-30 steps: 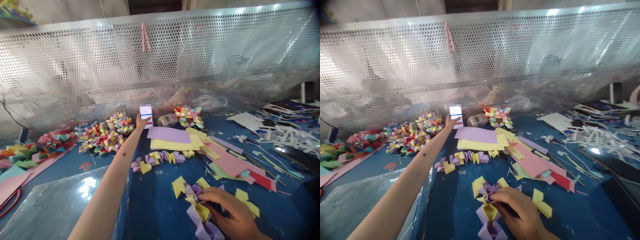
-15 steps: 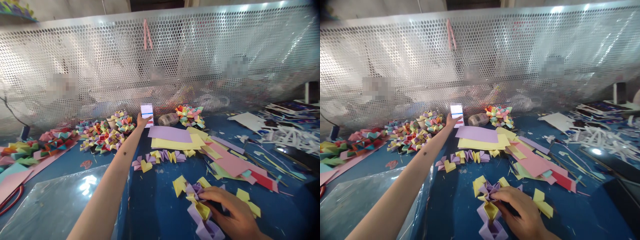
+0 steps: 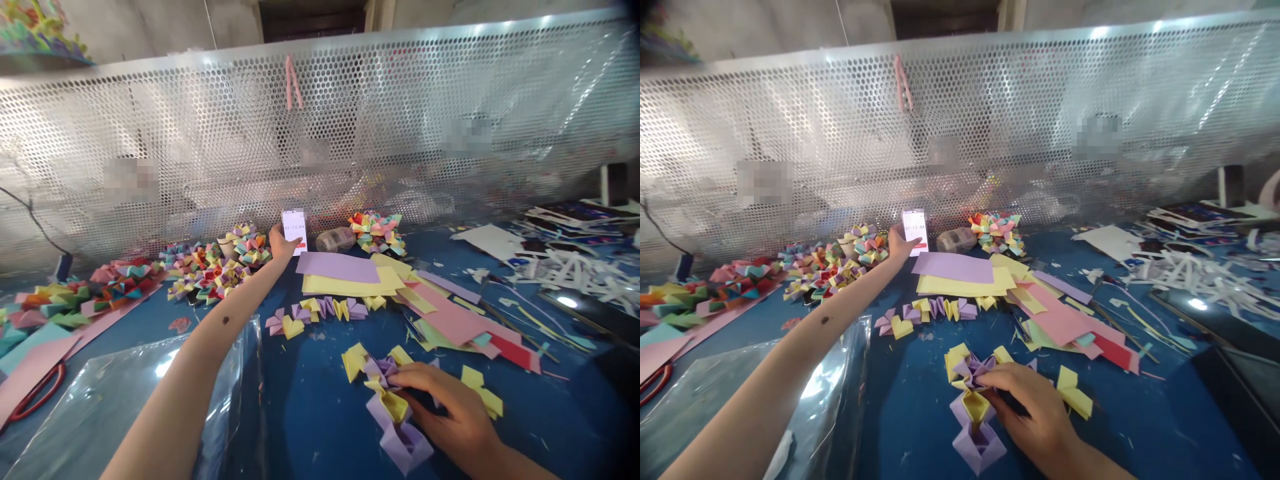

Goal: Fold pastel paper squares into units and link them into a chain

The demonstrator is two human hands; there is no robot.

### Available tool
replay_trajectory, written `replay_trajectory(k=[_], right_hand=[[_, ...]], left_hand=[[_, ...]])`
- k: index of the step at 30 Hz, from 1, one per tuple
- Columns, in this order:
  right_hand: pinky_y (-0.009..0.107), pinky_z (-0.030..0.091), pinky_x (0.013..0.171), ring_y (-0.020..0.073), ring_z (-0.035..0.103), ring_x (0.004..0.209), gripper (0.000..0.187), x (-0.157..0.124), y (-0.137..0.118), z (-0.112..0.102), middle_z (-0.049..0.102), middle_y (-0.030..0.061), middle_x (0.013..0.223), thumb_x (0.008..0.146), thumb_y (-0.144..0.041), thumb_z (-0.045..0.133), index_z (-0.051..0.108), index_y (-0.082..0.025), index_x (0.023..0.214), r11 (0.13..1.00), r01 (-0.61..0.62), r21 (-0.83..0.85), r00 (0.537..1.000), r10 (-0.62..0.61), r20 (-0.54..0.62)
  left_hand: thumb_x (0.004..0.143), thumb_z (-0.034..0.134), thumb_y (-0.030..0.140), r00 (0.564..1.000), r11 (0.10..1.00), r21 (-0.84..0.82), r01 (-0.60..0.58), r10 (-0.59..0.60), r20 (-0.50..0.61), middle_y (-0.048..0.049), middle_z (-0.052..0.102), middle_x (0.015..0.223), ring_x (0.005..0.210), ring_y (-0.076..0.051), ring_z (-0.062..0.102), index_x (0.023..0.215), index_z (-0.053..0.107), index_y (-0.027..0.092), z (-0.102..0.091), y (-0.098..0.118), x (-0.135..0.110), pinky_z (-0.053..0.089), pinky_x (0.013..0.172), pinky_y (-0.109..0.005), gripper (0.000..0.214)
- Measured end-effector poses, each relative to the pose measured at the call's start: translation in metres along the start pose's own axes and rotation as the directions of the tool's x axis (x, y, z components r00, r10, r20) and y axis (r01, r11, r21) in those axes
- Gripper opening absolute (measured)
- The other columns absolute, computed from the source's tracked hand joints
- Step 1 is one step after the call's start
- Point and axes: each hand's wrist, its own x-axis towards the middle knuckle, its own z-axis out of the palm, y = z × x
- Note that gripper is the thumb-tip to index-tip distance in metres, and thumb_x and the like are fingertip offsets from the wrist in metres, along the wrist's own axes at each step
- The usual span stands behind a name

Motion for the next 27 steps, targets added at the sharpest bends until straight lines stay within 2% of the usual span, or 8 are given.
replay_trajectory(k=[3, 7, 8, 12, 14, 17, 21, 27], right_hand=[[0.022, 0.055, 0.070, 0.0137, 0.069, 0.076, 0.014, 0.000, -0.002, -0.001, 0.071, 0.0010, 0.080, 0.082, -0.015, 0.055, 0.062, -0.023, 0.091, 1.000, 0.018, 0.010, 1.000, -0.018, -0.002], [0.021, 0.055, 0.070, 0.0128, 0.068, 0.076, 0.014, 0.001, -0.008, -0.002, 0.071, 0.0011, 0.080, 0.083, -0.014, 0.054, 0.061, -0.023, 0.092, 0.998, 0.058, 0.020, 0.998, -0.058, 0.007], [0.021, 0.055, 0.070, 0.0129, 0.068, 0.076, 0.014, 0.000, -0.009, -0.002, 0.071, 0.0014, 0.080, 0.083, -0.015, 0.055, 0.061, -0.023, 0.092, 0.998, 0.063, 0.025, 0.998, -0.063, 0.006], [0.022, 0.054, 0.071, 0.0131, 0.068, 0.075, 0.012, -0.001, -0.015, 0.001, 0.071, 0.0016, 0.078, 0.082, -0.015, 0.056, 0.061, -0.022, 0.091, 0.995, 0.078, 0.070, 0.997, -0.078, 0.002], [0.021, 0.054, 0.071, 0.0128, 0.068, 0.075, 0.013, 0.000, -0.019, 0.004, 0.071, 0.0015, 0.079, 0.082, -0.014, 0.056, 0.061, -0.021, 0.090, 0.992, 0.084, 0.092, 0.996, -0.084, -0.004], [0.022, 0.053, 0.071, 0.0130, 0.068, 0.075, 0.012, 0.000, -0.025, 0.010, 0.071, 0.0020, 0.080, 0.082, -0.013, 0.056, 0.062, -0.021, 0.090, 0.988, 0.095, 0.121, 0.995, -0.093, -0.019], [0.024, 0.053, 0.071, 0.0138, 0.067, 0.076, 0.011, -0.001, -0.036, 0.020, 0.070, 0.0021, 0.080, 0.082, -0.015, 0.059, 0.062, -0.021, 0.091, 0.978, 0.109, 0.177, 0.994, -0.109, -0.006], [0.027, 0.052, 0.074, 0.0152, 0.065, 0.081, 0.013, 0.003, -0.051, 0.033, 0.069, 0.0027, 0.084, 0.083, -0.014, 0.057, 0.062, -0.022, 0.091, 0.972, 0.064, 0.225, 0.997, -0.071, 0.021]], left_hand=[[0.056, 0.075, 0.011, 0.991, 0.993, 0.014, -0.119, 0.118, 0.060, -0.0109, 0.044, 0.121, 0.124, -0.028, 0.036, 0.111, 0.047, 0.018, -0.022, 0.030, -0.027, 0.029, 0.105, -0.042, 0.063], [0.064, 0.069, 0.015, 0.923, 0.965, -0.024, -0.262, 0.258, 0.286, -0.0067, 0.051, 0.115, 0.113, -0.022, 0.048, 0.105, 0.053, 0.025, -0.075, 0.079, -0.096, 0.040, 0.096, -0.037, 0.044], [0.067, 0.068, 0.017, 0.887, 0.957, -0.035, -0.289, 0.281, 0.367, -0.0059, 0.053, 0.114, 0.111, -0.022, 0.050, 0.105, 0.054, 0.028, -0.092, 0.091, -0.117, 0.042, 0.095, -0.037, 0.042], [0.076, 0.062, 0.023, 0.612, 0.949, -0.029, -0.314, 0.226, 0.758, -0.0048, 0.051, 0.122, 0.116, -0.021, 0.049, 0.118, 0.046, 0.040, -0.156, 0.131, -0.199, 0.044, 0.097, -0.039, 0.048], [0.075, 0.065, 0.025, 0.556, 0.962, -0.019, -0.273, 0.173, 0.813, -0.0032, 0.047, 0.128, 0.121, -0.021, 0.045, 0.122, 0.040, 0.043, -0.178, 0.141, -0.229, 0.042, 0.101, -0.040, 0.056], [0.067, 0.073, 0.032, 0.516, 0.983, 0.013, -0.183, 0.085, 0.852, -0.0058, 0.031, 0.143, 0.131, -0.027, 0.033, 0.134, 0.027, 0.039, -0.193, 0.144, -0.257, 0.036, 0.106, -0.047, 0.082], [0.060, 0.078, 0.040, 0.477, 0.996, 0.056, -0.067, -0.017, 0.879, -0.0097, 0.016, 0.149, 0.136, -0.030, 0.023, 0.141, 0.009, 0.029, -0.190, 0.139, -0.274, 0.027, 0.112, -0.049, 0.108], [0.063, 0.077, 0.026, 0.564, 0.998, -0.046, 0.050, 0.010, 0.826, -0.0084, 0.037, 0.139, 0.126, -0.025, 0.040, 0.135, 0.028, 0.025, -0.170, 0.132, -0.280, 0.035, 0.108, -0.040, 0.087]])
